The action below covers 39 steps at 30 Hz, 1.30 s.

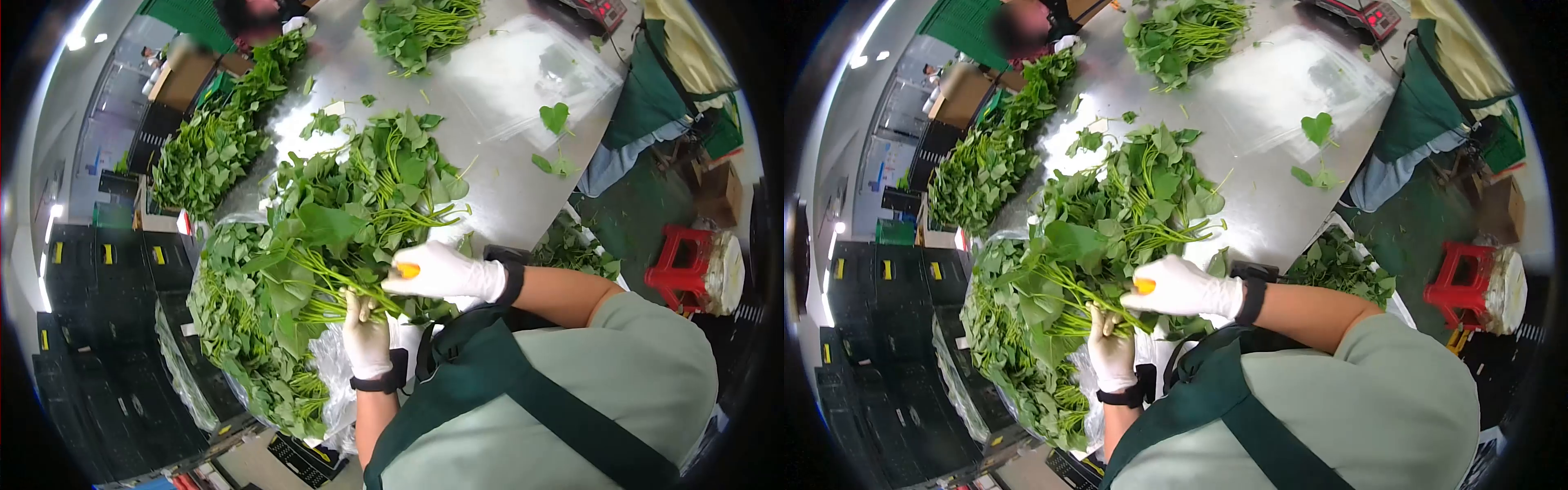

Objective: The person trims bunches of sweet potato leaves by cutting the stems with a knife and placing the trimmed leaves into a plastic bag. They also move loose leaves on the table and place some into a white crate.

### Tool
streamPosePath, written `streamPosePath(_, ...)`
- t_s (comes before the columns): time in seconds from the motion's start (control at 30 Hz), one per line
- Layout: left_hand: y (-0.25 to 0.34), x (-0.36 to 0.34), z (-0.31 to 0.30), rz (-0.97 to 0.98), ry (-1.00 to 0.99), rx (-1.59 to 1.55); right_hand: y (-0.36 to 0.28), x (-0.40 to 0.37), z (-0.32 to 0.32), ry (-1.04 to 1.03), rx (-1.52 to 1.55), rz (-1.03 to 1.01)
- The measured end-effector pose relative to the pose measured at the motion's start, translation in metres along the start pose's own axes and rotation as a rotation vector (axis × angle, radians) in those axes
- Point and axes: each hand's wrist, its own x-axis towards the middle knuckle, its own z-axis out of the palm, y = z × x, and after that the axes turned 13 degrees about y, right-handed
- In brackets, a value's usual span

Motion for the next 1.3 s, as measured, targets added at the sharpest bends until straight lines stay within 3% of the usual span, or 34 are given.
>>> streamPosePath(0.07,-0.003,-0.003,0.004,0.004,-0.053,0.048,0.008,-0.011,0.012,-0.126,0.058,-0.078)
streamPosePath(0.2,-0.004,0.009,-0.004,0.021,-0.114,0.131,0.014,-0.006,0.019,-0.096,0.059,-0.080)
streamPosePath(0.27,-0.007,0.005,0.003,0.107,0.079,0.283,0.017,0.001,0.015,-0.023,0.425,0.097)
streamPosePath(0.3,-0.006,0.011,-0.011,0.122,0.039,0.291,0.010,0.007,0.002,-0.090,0.505,0.222)
streamPosePath(0.43,-0.005,0.005,-0.024,0.153,0.106,0.151,0.012,0.014,-0.015,0.018,0.519,0.147)
streamPosePath(0.67,-0.013,-0.024,0.021,0.207,-0.027,0.279,0.021,0.010,0.001,0.192,0.155,-0.293)
streamPosePath(0.77,-0.016,-0.016,0.015,0.297,-0.106,0.443,0.024,0.001,0.006,0.077,0.046,-0.346)
streamPosePath(0.87,-0.017,-0.013,-0.001,0.319,-0.013,0.527,0.027,-0.003,0.003,0.003,-0.062,-0.385)
streamPosePath(0.93,-0.013,-0.007,-0.010,0.171,-0.110,0.481,0.031,-0.005,0.003,-0.121,-0.179,-0.394)
streamPosePath(1.0,-0.015,-0.008,-0.014,0.161,-0.090,0.455,0.034,-0.005,0.007,-0.165,-0.180,-0.411)
streamPosePath(1.03,-0.017,-0.009,-0.014,0.168,0.025,0.490,0.034,-0.006,0.009,-0.196,-0.196,-0.409)
streamPosePath(1.07,-0.019,-0.011,-0.016,0.172,0.149,0.525,0.034,-0.007,0.009,-0.205,-0.177,-0.408)
streamPosePath(1.2,-0.017,-0.001,-0.032,0.078,0.222,0.495,0.031,-0.014,0.011,-0.196,-0.213,-0.418)
streamPosePath(1.3,-0.017,0.001,-0.043,0.095,0.083,0.360,0.042,-0.012,0.020,-0.136,-0.189,-0.373)
